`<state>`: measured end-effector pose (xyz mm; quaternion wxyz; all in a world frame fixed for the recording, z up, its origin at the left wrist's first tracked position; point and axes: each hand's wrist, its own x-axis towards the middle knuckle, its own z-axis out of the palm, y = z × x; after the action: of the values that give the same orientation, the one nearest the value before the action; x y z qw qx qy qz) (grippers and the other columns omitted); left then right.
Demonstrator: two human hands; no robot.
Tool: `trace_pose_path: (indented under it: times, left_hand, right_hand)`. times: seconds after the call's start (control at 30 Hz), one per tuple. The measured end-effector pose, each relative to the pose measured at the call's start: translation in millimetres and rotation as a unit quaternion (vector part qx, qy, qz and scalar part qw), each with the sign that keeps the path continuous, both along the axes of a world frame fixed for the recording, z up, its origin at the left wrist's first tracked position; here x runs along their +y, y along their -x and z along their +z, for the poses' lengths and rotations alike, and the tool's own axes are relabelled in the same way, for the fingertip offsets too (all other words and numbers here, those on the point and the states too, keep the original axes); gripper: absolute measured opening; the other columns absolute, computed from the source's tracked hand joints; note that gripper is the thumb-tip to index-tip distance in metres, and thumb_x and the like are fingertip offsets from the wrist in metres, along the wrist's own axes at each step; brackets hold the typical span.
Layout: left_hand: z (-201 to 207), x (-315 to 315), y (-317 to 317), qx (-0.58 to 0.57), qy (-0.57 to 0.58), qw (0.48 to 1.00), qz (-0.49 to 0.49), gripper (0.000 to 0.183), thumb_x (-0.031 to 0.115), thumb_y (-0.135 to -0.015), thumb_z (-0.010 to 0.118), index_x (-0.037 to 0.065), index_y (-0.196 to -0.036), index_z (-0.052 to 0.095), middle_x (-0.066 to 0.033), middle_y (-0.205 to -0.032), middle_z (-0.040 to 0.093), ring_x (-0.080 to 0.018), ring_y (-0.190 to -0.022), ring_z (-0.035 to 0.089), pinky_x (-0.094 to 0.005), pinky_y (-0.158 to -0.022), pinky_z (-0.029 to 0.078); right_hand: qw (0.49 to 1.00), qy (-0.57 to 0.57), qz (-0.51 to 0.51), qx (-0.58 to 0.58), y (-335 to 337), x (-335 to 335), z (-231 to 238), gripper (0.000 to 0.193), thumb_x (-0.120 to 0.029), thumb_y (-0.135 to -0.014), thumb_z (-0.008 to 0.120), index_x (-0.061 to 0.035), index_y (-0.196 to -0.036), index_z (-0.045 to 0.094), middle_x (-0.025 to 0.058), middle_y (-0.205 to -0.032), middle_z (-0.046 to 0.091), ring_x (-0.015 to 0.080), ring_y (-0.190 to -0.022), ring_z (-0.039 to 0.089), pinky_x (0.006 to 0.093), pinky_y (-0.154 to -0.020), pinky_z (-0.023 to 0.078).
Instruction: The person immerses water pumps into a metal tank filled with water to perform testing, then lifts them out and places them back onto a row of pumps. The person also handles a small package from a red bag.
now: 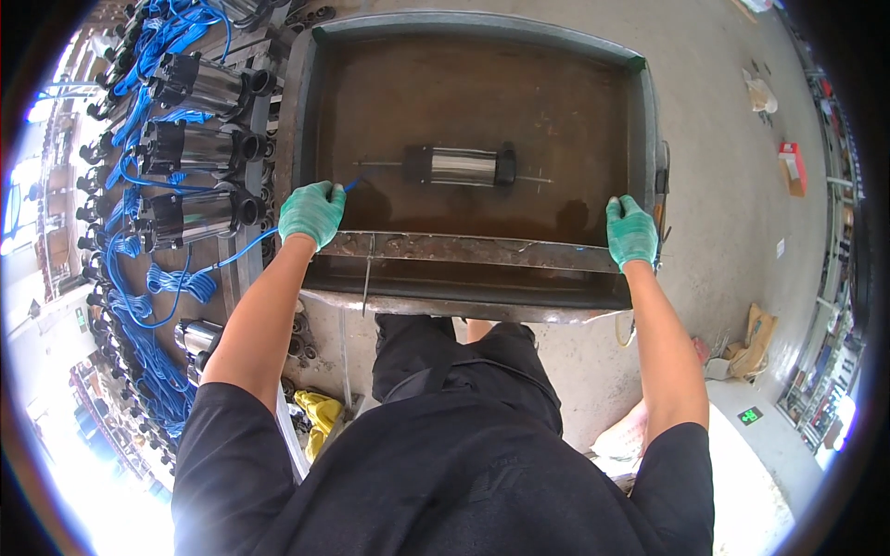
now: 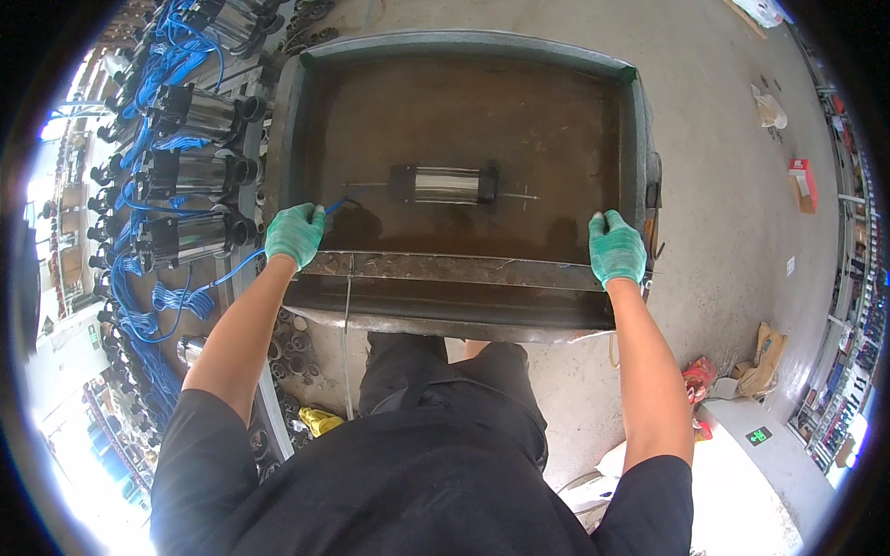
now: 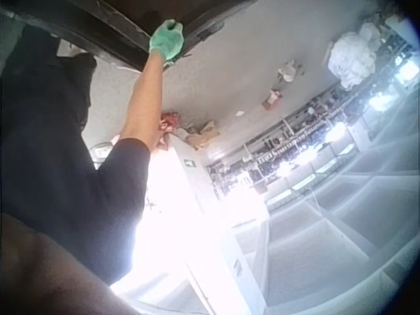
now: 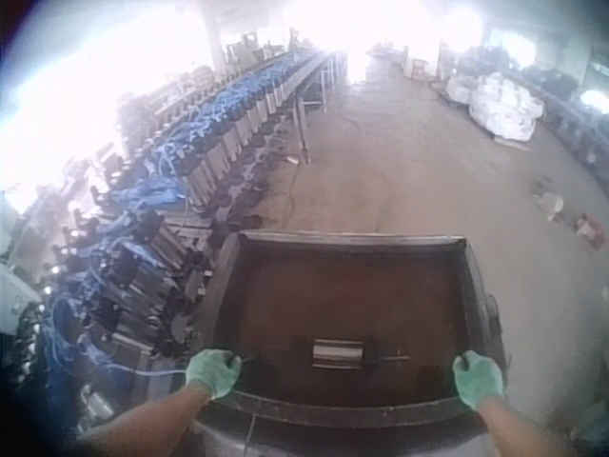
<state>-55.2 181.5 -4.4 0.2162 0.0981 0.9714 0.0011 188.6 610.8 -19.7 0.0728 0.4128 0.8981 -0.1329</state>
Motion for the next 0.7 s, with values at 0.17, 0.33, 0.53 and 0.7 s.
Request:
trace_pose_path:
  times: [0.17,0.33,0.53,0.7]
  left_hand:
    - [0.8,0.6,-1.2,0.013,-0.017,1.0,-0.003,0.039,0.042,-0.1,0.049,0.012,-0.097,0.074,-0.0181,-0.101,0.072,-0.0419,-0.099,0.067,-0.0503,-0.089,0.054]
    - [-0.1,-1.2,-1.1,0.013,-0.019,1.0,-0.001,0.039,0.042,-0.1,0.049,0.011,-0.098,0.074,-0.0178,-0.101,0.073,-0.0421,-0.099,0.067,-0.0505,-0.089,0.054]
    - [1.5,0.1,-0.4,0.008,-0.009,1.0,-0.001,0.039,0.042,-0.1,0.049,0.012,-0.099,0.074,-0.0179,-0.101,0.073,-0.0422,-0.099,0.067,-0.0504,-0.089,0.054]
    - [0.3,-0.3,-0.2,0.008,-0.016,1.0,0.001,0.039,0.042,-0.1,0.049,0.011,-0.097,0.073,-0.018,-0.101,0.072,-0.0422,-0.099,0.067,-0.0502,-0.089,0.054]
  right_hand:
    - [1.0,0.003,0.0,-0.004,-1.4,3.4,-2.6,0.042,-0.044,-0.101,0.048,-0.0097,-0.112,0.069,0.0247,-0.106,0.07,0.047,-0.1,0.065,0.0545,-0.087,0.052]
    - [1.0,0.005,0.001,-0.008,-0.5,1.5,-1.8,0.042,-0.044,-0.101,0.048,-0.0094,-0.11,0.069,0.025,-0.105,0.07,0.0474,-0.099,0.065,0.0549,-0.087,0.051]
    - [1.0,0.006,0.0,-0.005,0.3,1.3,-1.2,0.041,-0.045,-0.101,0.048,-0.0091,-0.107,0.068,0.0256,-0.103,0.07,0.0482,-0.099,0.064,0.0558,-0.086,0.051]
    - [1.0,0.004,-0.001,0.0,-0.1,1.5,-2.1,0.041,-0.045,-0.101,0.048,-0.0093,-0.107,0.068,0.0256,-0.104,0.07,0.0481,-0.099,0.064,0.0556,-0.086,0.051]
